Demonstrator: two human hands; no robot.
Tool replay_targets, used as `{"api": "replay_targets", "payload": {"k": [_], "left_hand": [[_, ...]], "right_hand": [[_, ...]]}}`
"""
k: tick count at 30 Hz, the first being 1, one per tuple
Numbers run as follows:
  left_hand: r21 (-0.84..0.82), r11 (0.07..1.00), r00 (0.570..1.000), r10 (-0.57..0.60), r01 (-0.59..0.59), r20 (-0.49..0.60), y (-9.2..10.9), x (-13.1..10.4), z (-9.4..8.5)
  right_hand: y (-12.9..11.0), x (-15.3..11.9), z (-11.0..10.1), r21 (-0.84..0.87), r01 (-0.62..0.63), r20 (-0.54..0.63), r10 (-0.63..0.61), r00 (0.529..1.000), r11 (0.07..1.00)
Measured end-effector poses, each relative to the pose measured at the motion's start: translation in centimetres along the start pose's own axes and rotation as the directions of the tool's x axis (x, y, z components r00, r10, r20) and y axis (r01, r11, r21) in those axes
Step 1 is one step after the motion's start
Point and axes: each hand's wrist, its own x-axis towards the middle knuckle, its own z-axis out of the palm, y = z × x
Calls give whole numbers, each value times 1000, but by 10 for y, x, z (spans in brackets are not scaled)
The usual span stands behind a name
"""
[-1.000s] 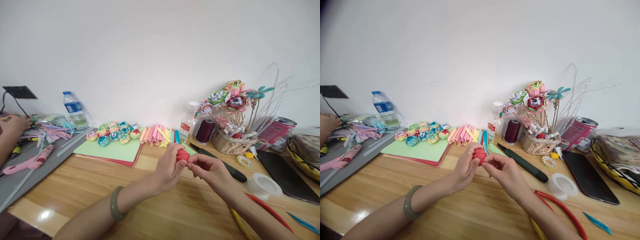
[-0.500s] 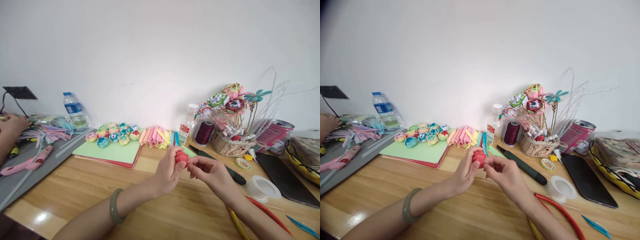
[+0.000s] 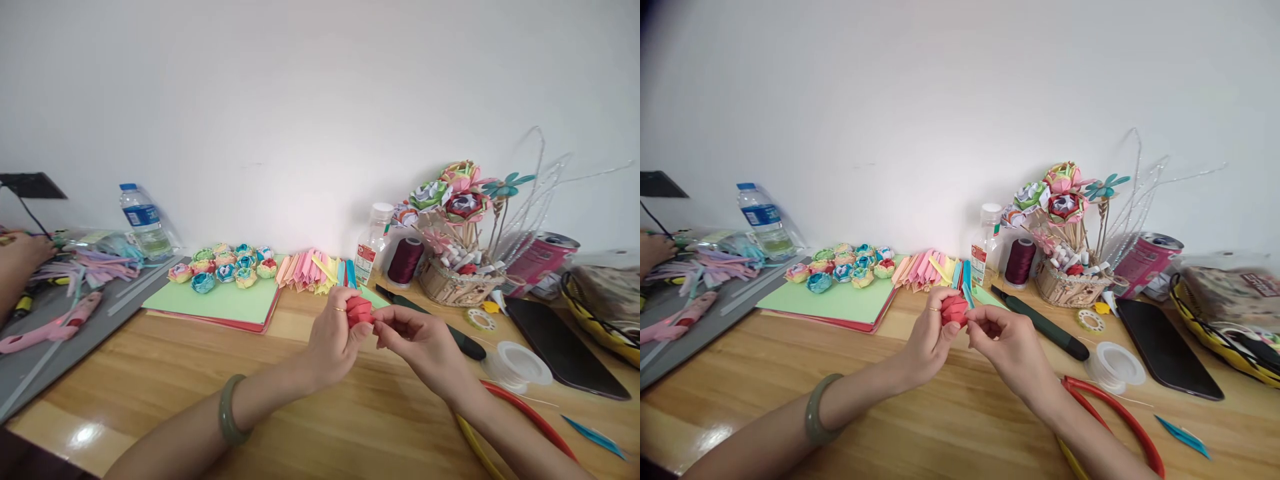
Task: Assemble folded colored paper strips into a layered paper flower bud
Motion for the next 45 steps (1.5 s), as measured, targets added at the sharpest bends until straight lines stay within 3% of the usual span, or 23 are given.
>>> {"api": "replay_targets", "payload": {"k": [5, 10, 14, 18, 21, 28, 34, 39, 45], "left_hand": [[39, 999, 1000, 18, -18, -8, 0, -1, 1], [37, 999, 999, -2, 4, -54, 0, 0, 1], [20, 998, 994, 63, -61, -85, 0, -1, 3], [6, 991, 986, 134, -134, -101, 1, 0, 3], [-3, 986, 977, 162, -164, -138, 2, 1, 2], [-21, 976, 951, 208, -218, -230, 1, 2, 1], [-50, 968, 943, 226, -245, -246, 0, 4, 0], [-180, 951, 966, 232, -251, -117, -1, 11, -6], [-284, 939, 980, 196, -194, -19, -1, 15, -9]], "right_hand": [[3, -1, 0, -124, 43, -61, -51, 997, 991], [3, -1, 0, -171, 86, -47, -95, 994, 981], [3, -2, 2, -253, 120, -88, -147, 985, 960], [3, -6, 4, -366, 206, -142, -273, 951, 908], [2, -8, 3, -348, 270, -132, -332, 934, 898], [2, -5, 1, -106, 162, -117, -174, 978, 981], [0, -1, -4, 64, 81, -65, -77, 995, 995], [-10, 3, -17, 104, 2, 82, -10, 997, 995], [-15, 6, -23, 55, -26, 139, 18, 990, 998]]}}
